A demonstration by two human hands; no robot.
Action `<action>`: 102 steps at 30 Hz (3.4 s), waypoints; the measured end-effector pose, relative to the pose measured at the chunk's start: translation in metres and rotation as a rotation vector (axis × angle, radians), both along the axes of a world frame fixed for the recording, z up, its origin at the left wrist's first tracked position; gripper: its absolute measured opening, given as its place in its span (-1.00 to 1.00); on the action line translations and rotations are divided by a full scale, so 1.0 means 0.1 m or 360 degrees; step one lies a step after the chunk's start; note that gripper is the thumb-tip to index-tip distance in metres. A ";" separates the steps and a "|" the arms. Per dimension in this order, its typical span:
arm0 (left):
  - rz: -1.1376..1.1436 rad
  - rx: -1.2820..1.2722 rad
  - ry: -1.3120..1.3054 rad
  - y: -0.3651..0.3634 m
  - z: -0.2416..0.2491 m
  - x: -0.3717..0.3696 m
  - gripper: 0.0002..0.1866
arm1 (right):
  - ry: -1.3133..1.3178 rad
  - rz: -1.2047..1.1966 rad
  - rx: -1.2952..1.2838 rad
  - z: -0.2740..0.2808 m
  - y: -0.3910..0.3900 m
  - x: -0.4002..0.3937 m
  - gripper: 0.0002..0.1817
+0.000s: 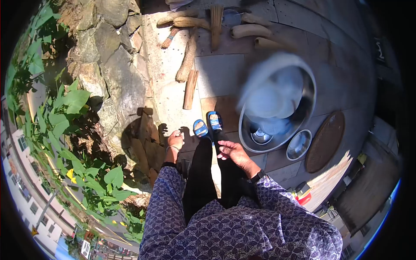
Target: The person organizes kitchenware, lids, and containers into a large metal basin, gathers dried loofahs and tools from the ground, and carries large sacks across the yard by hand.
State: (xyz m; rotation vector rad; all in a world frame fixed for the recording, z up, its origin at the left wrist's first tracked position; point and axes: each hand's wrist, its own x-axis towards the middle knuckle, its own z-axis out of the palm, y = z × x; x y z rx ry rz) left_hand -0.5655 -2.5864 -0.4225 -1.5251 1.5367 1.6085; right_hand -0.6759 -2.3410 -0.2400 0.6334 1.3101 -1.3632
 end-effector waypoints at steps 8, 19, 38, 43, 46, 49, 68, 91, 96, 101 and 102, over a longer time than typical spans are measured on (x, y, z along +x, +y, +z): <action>0.0221 0.0169 0.0093 -0.55 0.27 -1.12 -0.63 | -0.0077 -0.0048 -0.0136 -0.16 -0.39 -0.68 -0.61; -0.0215 0.0096 -0.0008 -0.75 -0.30 -2.59 -0.67 | -0.0161 -0.0322 -0.0161 -0.95 -1.12 -1.92 -0.70; -0.1888 -0.0720 0.0314 -0.88 -1.91 -4.31 -0.42 | -0.0219 -0.0543 -0.0086 -1.81 -1.65 -2.75 -0.67; -0.2378 -0.1299 0.0366 -1.24 -1.44 -5.96 -0.48 | -0.0220 -0.0688 -0.0210 -1.86 -1.67 -2.76 -0.67; -0.2341 -0.1158 0.0070 -1.40 -1.79 -6.48 -0.40 | -0.0275 -0.0736 -0.0224 -1.82 -1.64 -2.87 -0.66; -0.2389 -0.1317 0.0069 -1.41 -1.94 -6.64 -0.42 | -0.0383 -0.0859 -0.0239 -1.83 -1.63 -2.87 -0.68; -0.1080 -0.0498 0.0440 -0.91 0.74 -6.58 -0.36 | -0.0122 -0.0840 0.0009 -0.77 -1.68 -3.12 -0.68; -0.3165 -0.1153 0.0293 2.37 -1.13 -7.66 -0.24 | -0.0170 -0.1341 -0.0051 -1.45 -0.30 -3.81 -0.68; -0.3093 -0.1529 0.0304 2.75 -1.85 -7.71 -0.19 | -0.0240 -0.1780 -0.0343 -1.36 -0.24 -3.87 -0.69; -0.3202 -0.1434 0.0202 2.83 -1.95 -7.90 -0.21 | -0.0247 -0.1867 -0.0300 -1.32 -0.23 -3.91 -0.69; -0.3257 -0.1411 0.0197 2.81 -1.85 -7.99 -0.22 | -0.0298 -0.1888 -0.0286 -1.29 -0.19 -3.94 -0.70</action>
